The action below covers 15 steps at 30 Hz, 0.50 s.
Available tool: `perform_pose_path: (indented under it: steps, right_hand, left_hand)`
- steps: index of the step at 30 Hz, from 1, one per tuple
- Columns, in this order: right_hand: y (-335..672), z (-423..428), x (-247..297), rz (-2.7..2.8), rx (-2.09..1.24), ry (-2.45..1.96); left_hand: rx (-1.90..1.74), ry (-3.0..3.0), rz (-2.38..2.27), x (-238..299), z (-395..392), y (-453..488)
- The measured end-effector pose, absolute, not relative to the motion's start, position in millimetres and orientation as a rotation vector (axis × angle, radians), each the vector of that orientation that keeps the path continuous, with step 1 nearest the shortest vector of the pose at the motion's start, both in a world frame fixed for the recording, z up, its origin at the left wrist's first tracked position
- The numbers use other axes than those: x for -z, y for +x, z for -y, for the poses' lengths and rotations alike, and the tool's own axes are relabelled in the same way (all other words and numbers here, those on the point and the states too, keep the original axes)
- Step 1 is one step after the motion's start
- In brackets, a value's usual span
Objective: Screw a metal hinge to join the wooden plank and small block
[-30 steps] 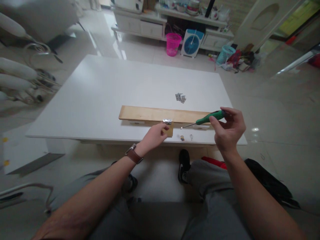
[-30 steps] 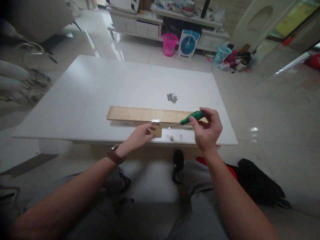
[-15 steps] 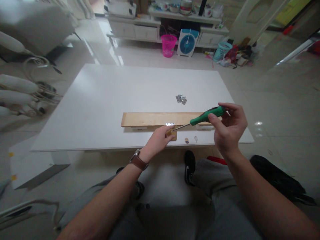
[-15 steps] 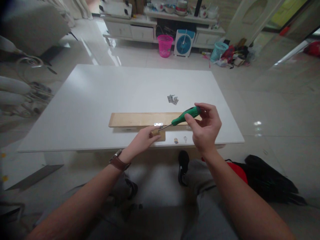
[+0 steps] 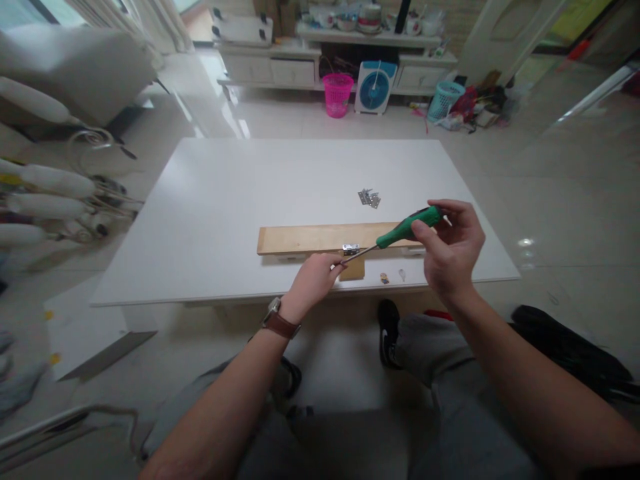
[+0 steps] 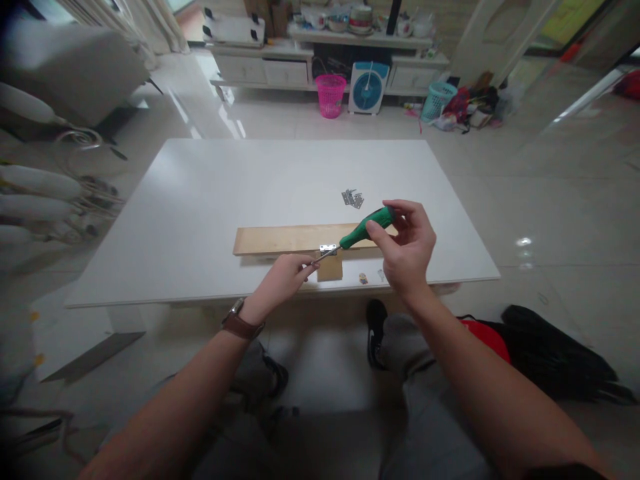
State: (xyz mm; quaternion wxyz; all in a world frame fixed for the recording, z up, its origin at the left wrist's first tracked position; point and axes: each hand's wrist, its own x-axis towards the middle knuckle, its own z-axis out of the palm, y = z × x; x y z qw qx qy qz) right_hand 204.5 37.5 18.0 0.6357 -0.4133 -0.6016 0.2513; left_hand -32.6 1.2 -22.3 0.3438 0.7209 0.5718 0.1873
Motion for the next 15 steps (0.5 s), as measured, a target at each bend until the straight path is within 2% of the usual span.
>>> perform_pose_path:
  steps: [15]
  right_hand:
    - [191.9, -29.1, -23.4, 1.234, -0.623, -1.015]
  left_hand:
    - [-0.408, 2.072, -1.476, 8.4, 17.7, -41.0]
